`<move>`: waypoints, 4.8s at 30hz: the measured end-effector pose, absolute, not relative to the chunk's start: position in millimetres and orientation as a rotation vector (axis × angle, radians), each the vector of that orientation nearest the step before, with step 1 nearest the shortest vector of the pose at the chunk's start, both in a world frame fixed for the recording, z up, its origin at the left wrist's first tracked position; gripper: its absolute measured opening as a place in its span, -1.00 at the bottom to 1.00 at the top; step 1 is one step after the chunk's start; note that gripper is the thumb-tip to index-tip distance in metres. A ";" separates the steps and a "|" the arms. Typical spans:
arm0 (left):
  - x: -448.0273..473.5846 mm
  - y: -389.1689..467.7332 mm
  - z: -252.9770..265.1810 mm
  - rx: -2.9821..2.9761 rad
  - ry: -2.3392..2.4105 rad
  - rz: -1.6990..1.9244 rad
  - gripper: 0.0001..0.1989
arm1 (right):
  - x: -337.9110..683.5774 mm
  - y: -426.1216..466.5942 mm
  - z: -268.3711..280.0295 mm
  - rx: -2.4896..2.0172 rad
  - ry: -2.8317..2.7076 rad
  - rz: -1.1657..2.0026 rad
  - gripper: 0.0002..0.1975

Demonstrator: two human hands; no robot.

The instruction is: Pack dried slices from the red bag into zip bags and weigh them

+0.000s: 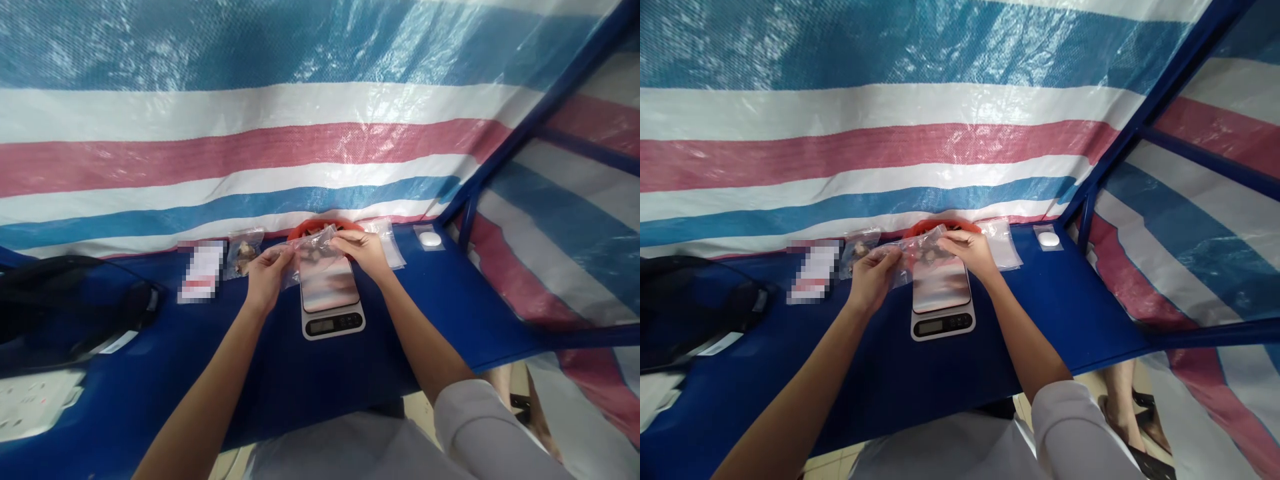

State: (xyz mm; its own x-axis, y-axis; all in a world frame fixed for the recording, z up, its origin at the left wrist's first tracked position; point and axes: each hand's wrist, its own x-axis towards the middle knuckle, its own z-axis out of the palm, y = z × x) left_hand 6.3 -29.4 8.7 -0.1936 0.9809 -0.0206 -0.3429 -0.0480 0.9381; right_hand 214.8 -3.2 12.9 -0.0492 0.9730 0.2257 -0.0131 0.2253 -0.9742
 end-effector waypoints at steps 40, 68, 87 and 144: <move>25.0 -22.7 4.8 1.348 1.019 1.222 -0.69 | 238.2 -22.8 -9.0 -1.103 -1.351 1.158 -0.57; 128.9 -10.7 -3.7 2.075 1.124 1.261 -0.79 | 384.3 61.5 36.1 -1.341 -1.388 1.214 -0.55; 172.1 -9.0 -31.2 2.899 0.998 0.513 -0.81 | 380.4 96.2 5.3 -1.596 -2.070 0.458 -0.83; 56.9 -49.0 -9.0 2.702 1.391 0.913 -0.67 | 318.9 -41.7 -35.7 -1.299 -2.259 0.080 -0.69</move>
